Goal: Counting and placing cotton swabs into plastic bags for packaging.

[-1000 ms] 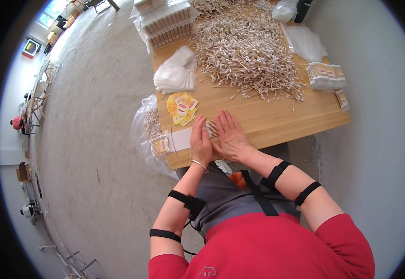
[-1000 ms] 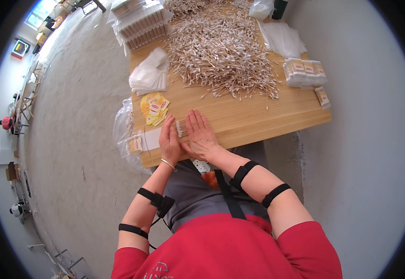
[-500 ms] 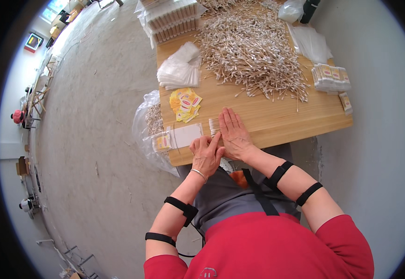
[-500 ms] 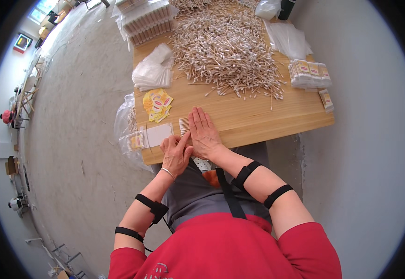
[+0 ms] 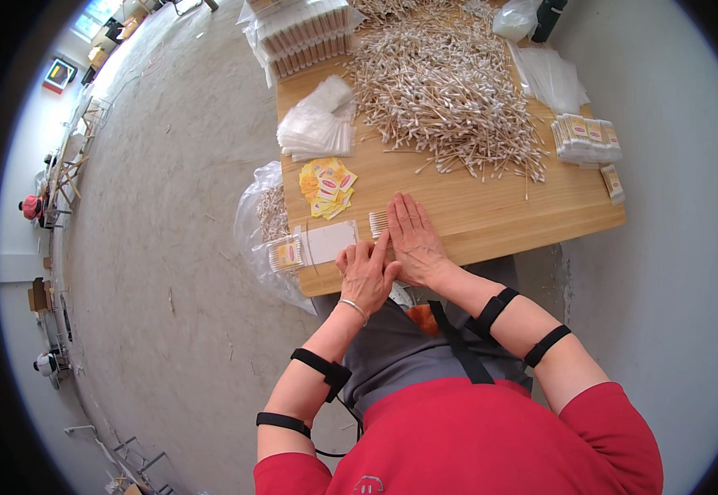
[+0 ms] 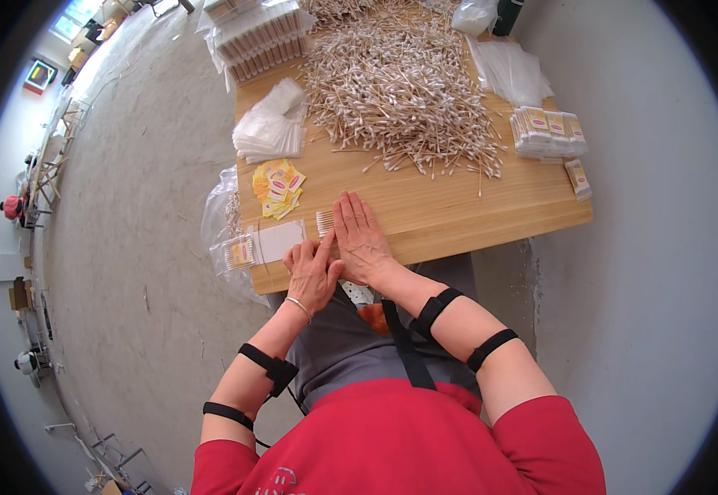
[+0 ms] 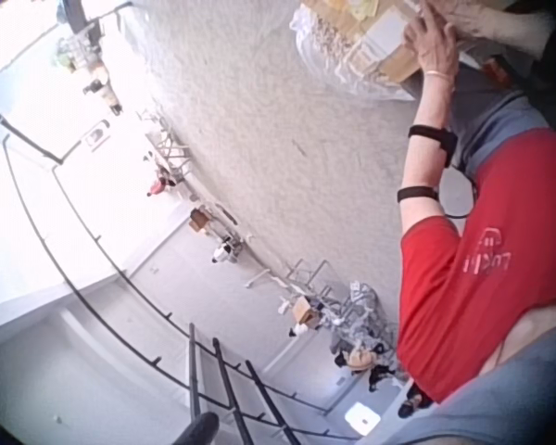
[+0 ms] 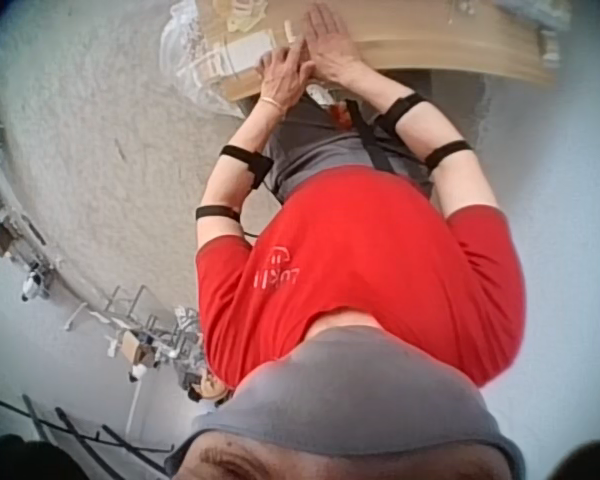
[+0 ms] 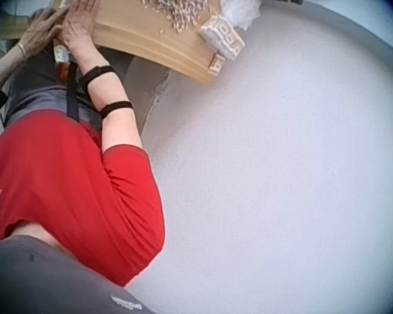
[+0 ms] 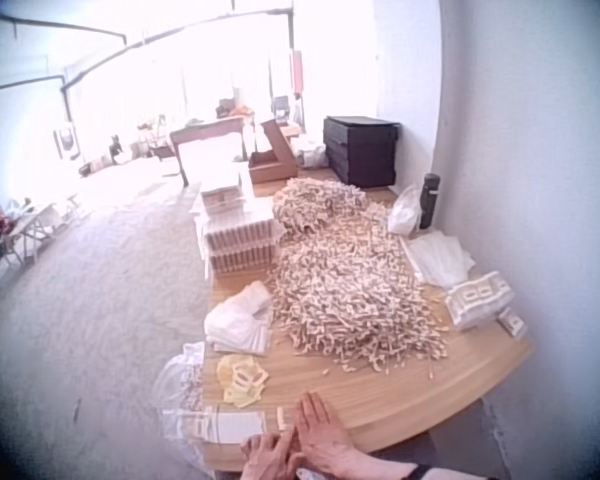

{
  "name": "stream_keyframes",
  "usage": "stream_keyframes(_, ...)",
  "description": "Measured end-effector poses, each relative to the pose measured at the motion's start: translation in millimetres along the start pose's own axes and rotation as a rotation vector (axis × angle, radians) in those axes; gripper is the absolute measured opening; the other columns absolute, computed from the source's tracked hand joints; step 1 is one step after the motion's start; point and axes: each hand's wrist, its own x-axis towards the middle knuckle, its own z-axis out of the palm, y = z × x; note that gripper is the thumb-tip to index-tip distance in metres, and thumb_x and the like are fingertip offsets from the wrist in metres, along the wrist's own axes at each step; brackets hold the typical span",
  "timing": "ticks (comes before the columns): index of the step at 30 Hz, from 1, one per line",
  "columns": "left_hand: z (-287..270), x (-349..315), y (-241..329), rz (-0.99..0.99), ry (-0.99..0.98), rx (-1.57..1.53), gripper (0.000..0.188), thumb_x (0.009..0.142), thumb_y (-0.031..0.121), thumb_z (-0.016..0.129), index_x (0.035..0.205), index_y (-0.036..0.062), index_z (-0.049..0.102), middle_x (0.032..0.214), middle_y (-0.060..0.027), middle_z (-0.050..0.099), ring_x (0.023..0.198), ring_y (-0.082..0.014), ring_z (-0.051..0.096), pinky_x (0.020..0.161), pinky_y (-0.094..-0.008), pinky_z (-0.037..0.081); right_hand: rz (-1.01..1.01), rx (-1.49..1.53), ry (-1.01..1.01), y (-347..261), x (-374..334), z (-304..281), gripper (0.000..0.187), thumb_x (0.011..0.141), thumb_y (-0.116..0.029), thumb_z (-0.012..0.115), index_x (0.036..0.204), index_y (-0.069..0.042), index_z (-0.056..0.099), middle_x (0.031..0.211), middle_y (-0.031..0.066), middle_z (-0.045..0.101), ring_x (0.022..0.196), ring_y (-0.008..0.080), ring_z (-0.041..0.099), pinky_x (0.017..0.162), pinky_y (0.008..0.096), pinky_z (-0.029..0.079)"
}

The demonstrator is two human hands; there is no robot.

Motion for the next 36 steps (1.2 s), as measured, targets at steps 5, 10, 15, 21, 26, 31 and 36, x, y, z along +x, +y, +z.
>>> stream_keyframes(5,0,1,0,-0.005,-0.027,0.004,0.056,0.088,0.039,0.055,0.136,0.0116,0.045,0.1,-0.0089,0.051,0.098,-0.0272,0.045,0.092,-0.0428,0.026,0.002,-0.014,-0.022,0,0,0,0.092,0.076,-0.04,0.058,0.142,0.011,0.018,0.148,0.03,0.019,0.141,0.0405,0.016,0.116,0.0457,0.011)
stream_keyframes(10,4,3,2,-0.054,-0.001,0.016,0.057,0.092,0.048,0.046,0.135,0.0121,0.046,0.099,-0.0096,0.05,0.098,-0.0269,0.045,0.093,-0.0432,0.025,-0.001,0.022,0.008,0,0,0,0.09,0.077,-0.039,0.056,0.142,0.011,0.018,0.148,0.0299,0.019,0.141,0.0406,0.015,0.116,0.0459,0.011)
stream_keyframes(15,5,4,-2,-0.055,-0.034,0.021,0.059,0.092,0.049,0.045,0.138,0.0117,0.043,0.097,-0.0092,0.05,0.097,-0.0267,0.045,0.092,-0.0436,0.025,0.001,0.02,-0.016,-1,1,-2,0.089,0.078,-0.038,0.055,0.142,0.011,0.018,0.149,0.0298,0.018,0.142,0.0405,0.014,0.117,0.0459,0.009)
stream_keyframes(21,8,9,1,-0.08,-0.018,0.015,0.06,0.091,0.051,0.045,0.137,0.0111,0.044,0.095,-0.0094,0.049,0.096,-0.0272,0.045,0.09,-0.0437,0.026,0.018,0.006,-0.029,0,1,1,0.088,0.079,-0.04,0.052,0.142,0.011,0.018,0.149,0.0295,0.018,0.142,0.0396,0.013,0.117,0.0455,0.008)
stream_keyframes(26,6,10,-1,-0.087,-0.033,0.055,0.061,0.091,0.052,0.046,0.135,0.0101,0.044,0.095,-0.0098,0.049,0.096,-0.0275,0.046,0.089,-0.0436,0.026,0.016,0.01,-0.03,-2,1,1,0.085,0.081,-0.039,0.051,0.142,0.011,0.019,0.149,0.0291,0.017,0.142,0.0391,0.012,0.117,0.0453,0.008)
stream_keyframes(31,3,13,0,-0.095,-0.072,0.016,0.061,0.091,0.048,0.048,0.137,0.0093,0.043,0.097,-0.0111,0.051,0.096,-0.0281,0.047,0.089,-0.0439,0.027,0.026,-0.004,-0.03,-1,1,0,0.084,0.081,-0.039,0.05,0.142,0.01,0.02,0.15,0.0286,0.017,0.142,0.0389,0.012,0.117,0.0453,0.008)
stream_keyframes(36,1,21,-1,-0.118,-0.068,-0.012,0.058,0.091,0.045,0.05,0.135,0.0083,0.044,0.101,-0.012,0.055,0.097,-0.0285,0.05,0.089,-0.0429,0.028,0.031,-0.013,-0.03,-3,1,0,0.084,0.08,-0.038,0.05,0.142,0.01,0.021,0.15,0.0286,0.018,0.142,0.039,0.013,0.117,0.0453,0.008)
